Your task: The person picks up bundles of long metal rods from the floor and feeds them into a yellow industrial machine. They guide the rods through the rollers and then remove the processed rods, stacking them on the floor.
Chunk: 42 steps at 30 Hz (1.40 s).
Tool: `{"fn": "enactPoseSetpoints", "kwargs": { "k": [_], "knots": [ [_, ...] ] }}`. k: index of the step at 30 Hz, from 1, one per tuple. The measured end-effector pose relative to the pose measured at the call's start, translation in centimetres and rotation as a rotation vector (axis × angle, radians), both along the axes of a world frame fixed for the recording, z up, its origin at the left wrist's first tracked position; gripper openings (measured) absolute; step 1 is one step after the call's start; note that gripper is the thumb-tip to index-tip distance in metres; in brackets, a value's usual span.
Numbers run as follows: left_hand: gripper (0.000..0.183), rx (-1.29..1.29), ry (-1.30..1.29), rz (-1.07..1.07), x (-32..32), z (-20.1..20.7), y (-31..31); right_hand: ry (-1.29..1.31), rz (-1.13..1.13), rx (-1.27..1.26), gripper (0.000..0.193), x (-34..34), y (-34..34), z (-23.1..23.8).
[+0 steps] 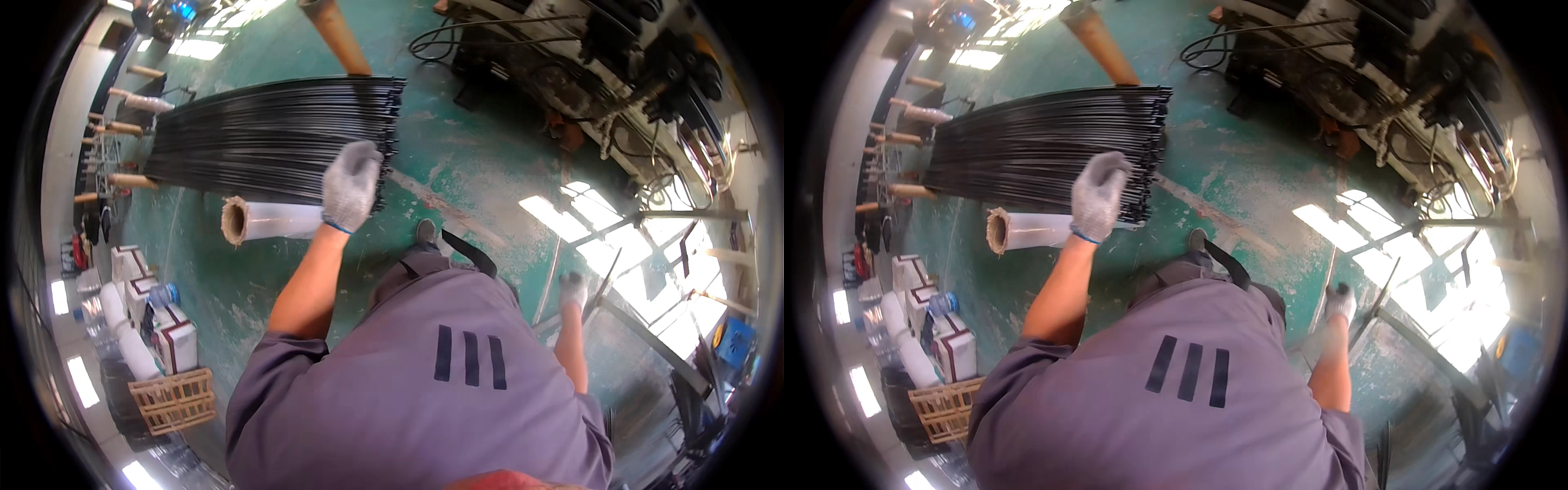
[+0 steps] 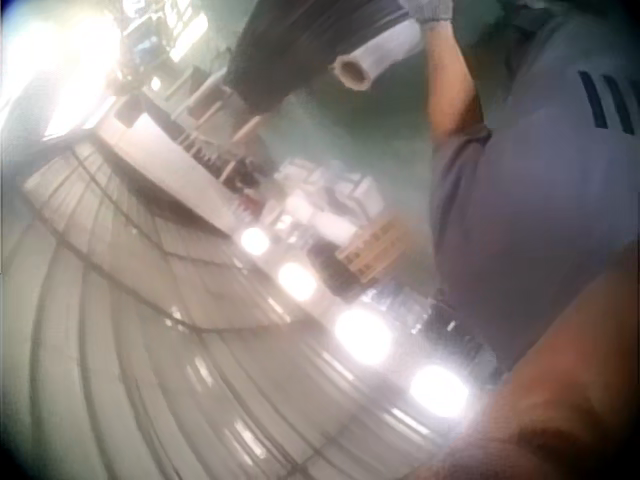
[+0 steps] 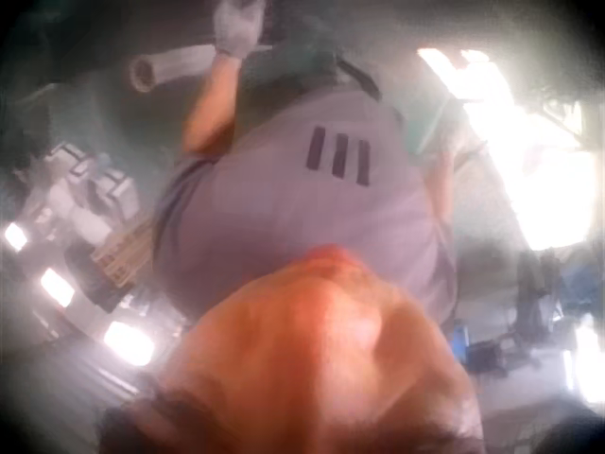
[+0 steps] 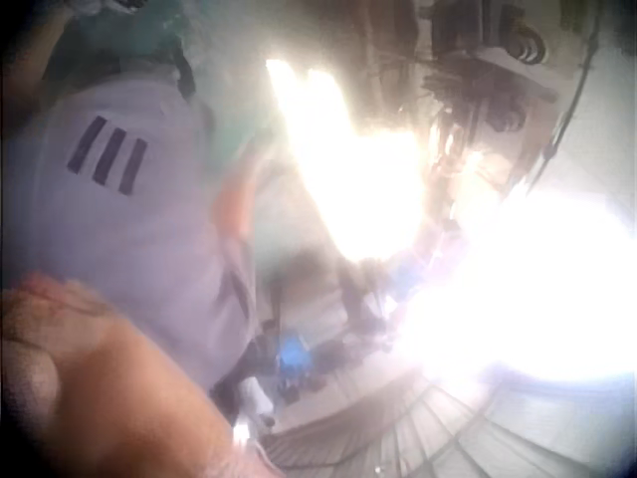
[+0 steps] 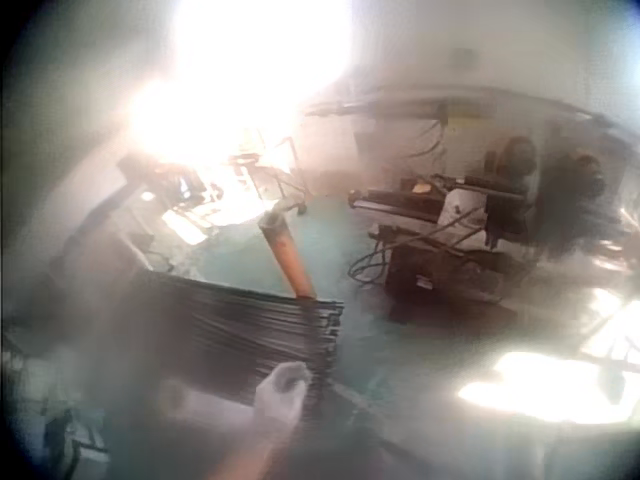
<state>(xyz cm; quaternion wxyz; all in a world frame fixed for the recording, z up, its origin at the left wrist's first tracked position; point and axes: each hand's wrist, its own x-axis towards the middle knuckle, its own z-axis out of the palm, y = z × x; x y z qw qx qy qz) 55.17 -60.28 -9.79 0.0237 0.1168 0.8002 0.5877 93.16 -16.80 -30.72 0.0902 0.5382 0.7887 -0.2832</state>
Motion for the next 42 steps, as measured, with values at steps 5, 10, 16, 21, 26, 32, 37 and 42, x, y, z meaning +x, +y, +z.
{"fn": "enactPoseSetpoints", "kwargs": {
  "k": [5,10,16,21,26,32,37,42],
  "knots": [
    [0.025,-0.11,0.294,0.522,-5.6,4.8,-16.6,0.165,0.422,0.109,0.053,-24.6,-1.5,0.1],
    [0.025,-0.351,0.124,0.798,-3.8,2.7,-23.9,0.148,0.831,0.014,0.062,-46.6,-19.6,4.7],
    [0.02,-0.632,0.089,0.89,-5.7,3.9,-21.4,0.059,1.183,0.05,0.087,-60.1,-35.4,-0.1],
    [0.018,-0.781,0.041,0.889,-7.0,4.1,-21.6,0.016,1.242,0.117,0.086,-64.4,-42.0,-3.2],
    [0.017,-0.779,-0.032,0.951,-10.1,4.2,-22.1,-0.052,1.381,0.086,0.056,-67.0,-41.9,-5.6],
    [0.018,-0.823,-0.103,0.979,-13.8,5.2,-22.2,-0.208,1.575,-0.056,0.048,-71.5,-40.1,-5.3],
    [0.018,-0.958,-0.004,1.029,-13.2,5.0,-21.9,-0.397,1.728,-0.175,0.051,-75.0,-40.4,-3.8],
    [0.018,-0.715,0.156,1.123,-13.6,3.3,-17.3,-0.363,1.529,-0.754,0.044,-75.6,-38.9,-9.1]
  ]
}}
